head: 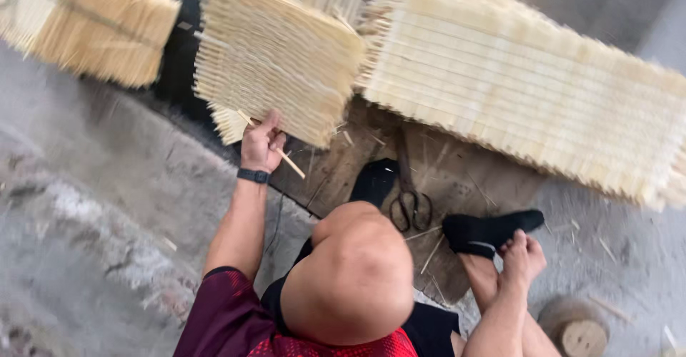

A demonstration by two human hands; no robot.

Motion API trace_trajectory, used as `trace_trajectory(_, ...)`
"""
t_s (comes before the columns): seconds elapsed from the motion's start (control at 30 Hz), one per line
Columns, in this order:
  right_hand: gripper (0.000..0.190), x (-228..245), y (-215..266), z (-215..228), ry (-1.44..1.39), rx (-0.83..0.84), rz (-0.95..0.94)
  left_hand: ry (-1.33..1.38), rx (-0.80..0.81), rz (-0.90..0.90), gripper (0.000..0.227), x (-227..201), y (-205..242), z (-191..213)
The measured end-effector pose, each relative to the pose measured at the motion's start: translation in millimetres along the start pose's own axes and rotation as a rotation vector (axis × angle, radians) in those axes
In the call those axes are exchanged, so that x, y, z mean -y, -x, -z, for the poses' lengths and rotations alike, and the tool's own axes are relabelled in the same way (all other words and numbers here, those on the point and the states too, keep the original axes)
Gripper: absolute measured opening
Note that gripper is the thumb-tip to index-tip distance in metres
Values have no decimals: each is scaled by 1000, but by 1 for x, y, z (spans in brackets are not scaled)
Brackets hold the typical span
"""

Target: The person cuts woven bamboo sheets into smaller rectangular sections using large shears, handling the sheets and a guide stick by hand.

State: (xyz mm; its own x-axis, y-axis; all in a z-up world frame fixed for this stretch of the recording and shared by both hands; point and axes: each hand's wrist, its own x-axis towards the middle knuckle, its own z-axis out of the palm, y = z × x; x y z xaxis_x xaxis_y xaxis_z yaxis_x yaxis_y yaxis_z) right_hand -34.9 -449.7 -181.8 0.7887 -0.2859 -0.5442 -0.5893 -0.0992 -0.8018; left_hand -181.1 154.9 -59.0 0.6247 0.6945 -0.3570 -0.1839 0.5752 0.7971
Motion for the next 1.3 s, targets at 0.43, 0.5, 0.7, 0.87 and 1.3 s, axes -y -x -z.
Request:
trace_trajectory(0.43,13,15,3,-6,48,-13,-40,312,-377,112,13,52,-61,139)
trace_trajectory(0.5,14,18,5,-7,92,-25,-34,317,-452,142,12,69,-73,136)
trace_trajectory(0.7,18,24,7,-13,179,-58,-48,194,-773,257,25,87,-97,122)
trace_trajectory(0.87,20,20,5,-11,187,-65,-18,59,-852,261,35,81,-103,124)
trace_trajectory(1.3,42,143,179,-172,499,499,701,-273,157,300,56,35,15,-97)
